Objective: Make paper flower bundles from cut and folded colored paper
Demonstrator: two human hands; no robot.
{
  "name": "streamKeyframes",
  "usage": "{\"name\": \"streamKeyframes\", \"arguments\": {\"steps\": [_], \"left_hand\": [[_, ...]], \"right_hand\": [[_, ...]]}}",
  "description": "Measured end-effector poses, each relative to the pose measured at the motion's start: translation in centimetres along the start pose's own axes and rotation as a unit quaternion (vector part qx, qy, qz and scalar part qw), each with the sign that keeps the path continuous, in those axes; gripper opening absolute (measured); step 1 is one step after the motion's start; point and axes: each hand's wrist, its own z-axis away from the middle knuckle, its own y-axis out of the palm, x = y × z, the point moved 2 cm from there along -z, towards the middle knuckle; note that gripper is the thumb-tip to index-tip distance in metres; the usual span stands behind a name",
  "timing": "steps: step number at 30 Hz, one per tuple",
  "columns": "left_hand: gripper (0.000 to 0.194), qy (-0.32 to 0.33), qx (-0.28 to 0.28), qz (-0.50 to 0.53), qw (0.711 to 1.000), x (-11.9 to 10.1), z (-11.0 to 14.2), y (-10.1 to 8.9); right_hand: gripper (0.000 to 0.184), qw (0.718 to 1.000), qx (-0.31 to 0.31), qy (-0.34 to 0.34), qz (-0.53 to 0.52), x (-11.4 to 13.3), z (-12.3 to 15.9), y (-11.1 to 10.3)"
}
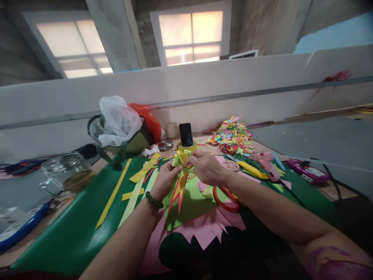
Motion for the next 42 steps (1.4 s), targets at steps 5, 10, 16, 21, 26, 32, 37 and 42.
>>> {"name": "streamKeyframes", "arguments": {"steps": [5,10,16,21,26,32,37,42], "left_hand": [[0.025,-0.002,-0.009,-0.006,1.0,0.1,-0.1,0.0],[0.025,-0.017,-0.022,-0.011,1.0,0.1,-0.1,-0.2],[0.022,-0.004,-0.01,-0.055,0.998,0.0,-0.1,-0.1],[0.021,-0.001,-0.008,-0.071,0.997,0.2,-0.3,-0.3],[0.023,-0.02,-0.011,-0.07,0.997,0.4,-0.3,-0.3],[0.024,-0.003,-0.003,-0.098,0.995,0.3,0.0,-0.1],[0.023,0.035,0.039,-0.148,0.988,-0.1,0.1,0.3],[0.02,0.045,0.07,-0.172,0.982,-0.1,0.1,0.6]], "right_hand": [[0.028,1.0,-0.013,-0.016,-0.011,0.0,0.1,-0.3],[0.028,0.998,-0.045,-0.044,-0.003,-0.1,0.1,-0.4],[0.025,0.999,-0.012,-0.019,0.036,0.3,0.0,-0.1],[0.025,0.999,-0.02,-0.028,0.031,0.2,0.0,-0.1],[0.027,0.992,-0.118,-0.041,-0.015,0.3,0.0,-1.2],[0.016,0.969,-0.239,0.041,-0.056,-0.9,0.1,-2.6],[0.029,0.976,-0.173,0.073,-0.115,-1.6,-0.1,-2.2],[0.036,0.977,-0.121,0.061,-0.166,-1.0,-0.3,-1.8]]}}
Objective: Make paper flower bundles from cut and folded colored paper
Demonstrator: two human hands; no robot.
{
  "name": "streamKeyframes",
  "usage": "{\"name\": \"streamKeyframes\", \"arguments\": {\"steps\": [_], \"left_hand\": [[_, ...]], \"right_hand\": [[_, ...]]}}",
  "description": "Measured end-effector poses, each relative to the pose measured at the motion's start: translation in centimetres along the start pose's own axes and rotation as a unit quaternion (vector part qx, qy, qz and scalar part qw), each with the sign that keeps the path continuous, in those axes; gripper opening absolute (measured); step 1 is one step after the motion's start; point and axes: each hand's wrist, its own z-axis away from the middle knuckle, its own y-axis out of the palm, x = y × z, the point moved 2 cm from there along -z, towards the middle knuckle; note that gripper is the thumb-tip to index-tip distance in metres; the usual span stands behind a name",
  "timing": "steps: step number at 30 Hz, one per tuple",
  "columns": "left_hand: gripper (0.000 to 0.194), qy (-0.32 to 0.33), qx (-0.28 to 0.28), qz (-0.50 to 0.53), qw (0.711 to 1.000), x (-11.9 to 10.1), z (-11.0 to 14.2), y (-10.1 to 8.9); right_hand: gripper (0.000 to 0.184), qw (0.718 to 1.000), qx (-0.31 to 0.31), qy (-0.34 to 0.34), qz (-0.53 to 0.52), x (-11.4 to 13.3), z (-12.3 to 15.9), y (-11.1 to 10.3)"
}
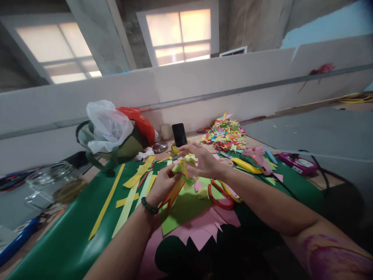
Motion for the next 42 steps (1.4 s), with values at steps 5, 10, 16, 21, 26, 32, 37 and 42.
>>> {"name": "streamKeyframes", "arguments": {"steps": [5,10,16,21,26,32,37,42], "left_hand": [[0.023,-0.033,-0.03,0.024,0.999,0.3,-0.1,-0.3],[0.031,-0.096,-0.077,0.121,0.985,0.7,-0.3,-0.8],[0.04,-0.121,-0.125,0.182,0.968,1.2,-0.6,-1.9],[0.037,-0.099,-0.131,0.182,0.97,0.8,-0.6,-2.0],[0.035,-0.104,-0.08,0.119,0.984,0.6,-0.3,-1.2],[0.029,-0.093,-0.029,0.055,0.994,0.5,-0.2,-0.6],[0.031,-0.074,-0.022,0.042,0.996,0.2,-0.1,-0.5],[0.033,-0.103,-0.066,0.052,0.991,0.0,-0.1,-0.6]], "right_hand": [[0.02,0.985,-0.144,0.085,-0.043,-1.4,0.0,-0.7],[0.02,0.962,-0.246,0.109,-0.039,-2.8,-0.2,-2.6],[0.012,0.937,-0.313,0.125,-0.088,-4.0,-0.7,-4.8],[0.009,0.949,-0.278,0.141,-0.042,-4.3,-0.9,-5.2],[0.019,0.981,-0.119,0.137,-0.069,-2.5,-0.8,-2.8],[0.077,0.971,0.102,0.197,-0.084,-0.9,-0.3,0.2],[0.079,0.956,0.129,0.255,-0.073,-1.3,0.1,1.4],[0.062,0.953,0.038,0.24,-0.182,-1.7,-0.4,0.6]]}}
